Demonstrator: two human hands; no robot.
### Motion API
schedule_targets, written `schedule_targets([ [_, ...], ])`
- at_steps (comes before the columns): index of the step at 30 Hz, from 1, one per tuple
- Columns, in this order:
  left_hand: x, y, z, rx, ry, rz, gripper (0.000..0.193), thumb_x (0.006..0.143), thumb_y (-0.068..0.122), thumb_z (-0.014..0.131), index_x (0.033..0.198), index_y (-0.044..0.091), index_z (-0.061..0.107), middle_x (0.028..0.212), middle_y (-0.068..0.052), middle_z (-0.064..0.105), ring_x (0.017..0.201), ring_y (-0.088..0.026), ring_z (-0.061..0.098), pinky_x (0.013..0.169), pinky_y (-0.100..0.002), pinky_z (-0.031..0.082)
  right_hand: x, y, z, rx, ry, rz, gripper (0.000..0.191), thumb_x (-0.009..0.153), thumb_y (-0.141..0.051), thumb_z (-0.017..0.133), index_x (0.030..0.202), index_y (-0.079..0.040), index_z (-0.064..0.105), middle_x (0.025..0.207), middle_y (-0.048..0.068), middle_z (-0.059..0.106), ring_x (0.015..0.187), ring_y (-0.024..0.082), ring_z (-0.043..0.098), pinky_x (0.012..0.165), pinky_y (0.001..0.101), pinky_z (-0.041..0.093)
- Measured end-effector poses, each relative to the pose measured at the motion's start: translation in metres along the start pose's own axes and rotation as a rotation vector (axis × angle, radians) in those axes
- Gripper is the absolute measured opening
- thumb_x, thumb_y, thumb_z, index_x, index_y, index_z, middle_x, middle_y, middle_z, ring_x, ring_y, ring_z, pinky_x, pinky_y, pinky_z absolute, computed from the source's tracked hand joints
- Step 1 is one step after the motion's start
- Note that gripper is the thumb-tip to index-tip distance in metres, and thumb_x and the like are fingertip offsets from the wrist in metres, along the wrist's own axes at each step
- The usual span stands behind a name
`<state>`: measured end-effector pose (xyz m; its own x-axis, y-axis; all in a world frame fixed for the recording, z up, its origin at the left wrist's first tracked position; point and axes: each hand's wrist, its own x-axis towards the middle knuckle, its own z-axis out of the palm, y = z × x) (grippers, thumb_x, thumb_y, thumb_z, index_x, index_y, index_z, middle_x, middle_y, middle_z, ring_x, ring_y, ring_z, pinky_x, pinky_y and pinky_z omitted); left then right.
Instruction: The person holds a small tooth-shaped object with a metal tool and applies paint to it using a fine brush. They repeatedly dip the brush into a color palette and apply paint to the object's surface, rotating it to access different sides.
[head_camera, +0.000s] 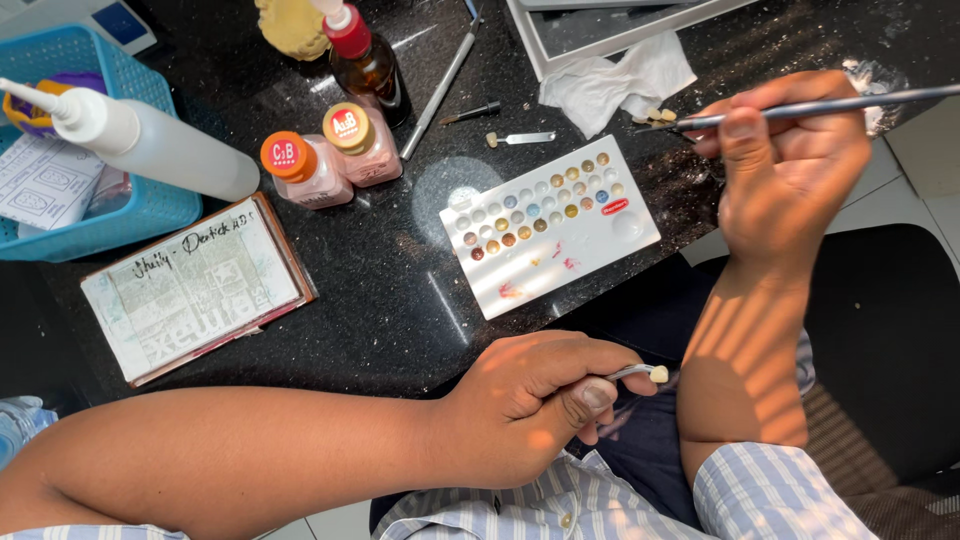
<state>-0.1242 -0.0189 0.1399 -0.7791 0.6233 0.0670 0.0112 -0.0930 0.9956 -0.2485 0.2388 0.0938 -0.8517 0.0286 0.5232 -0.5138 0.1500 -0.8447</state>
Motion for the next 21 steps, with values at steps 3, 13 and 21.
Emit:
schedule_targets([
  [3,0.002,-0.001,0.002,-0.020,0.011,-0.017,0.020,0.108,0.007,0.053,0.119,0.007,0.069,0.084,-0.002,0.066,0.070,-0.008,0.066,0.070,-0.025,0.059,0.000,0.001,0.001,-0.016,-0.012,0.017,0.020,0.115,-0.006,0.072,0.109,0.000,0.053,0.093,0.015,0.069,0.080,0.016,0.071,0.075,0.0228,0.063],
  [13,0.001,-0.006,0.005,-0.048,0.020,-0.031,0.021,0.107,0.006,0.052,0.121,0.005,0.068,0.103,-0.006,0.073,0.073,-0.008,0.071,0.069,-0.023,0.062,0.004,-0.019,0.016,-0.087,-0.036,0.101,0.018,0.108,0.009,0.066,0.110,-0.001,0.052,0.099,0.016,0.069,0.082,0.013,0.072,0.075,0.0186,0.061],
  [21,0.001,-0.004,0.004,-0.032,0.011,-0.049,0.022,0.107,0.007,0.052,0.120,0.005,0.069,0.103,-0.006,0.073,0.072,-0.008,0.071,0.067,-0.023,0.062,0.004,-0.015,0.015,-0.078,-0.053,0.092,0.016,0.108,0.008,0.065,0.110,-0.001,0.053,0.095,0.016,0.069,0.079,0.012,0.070,0.072,0.0183,0.060],
])
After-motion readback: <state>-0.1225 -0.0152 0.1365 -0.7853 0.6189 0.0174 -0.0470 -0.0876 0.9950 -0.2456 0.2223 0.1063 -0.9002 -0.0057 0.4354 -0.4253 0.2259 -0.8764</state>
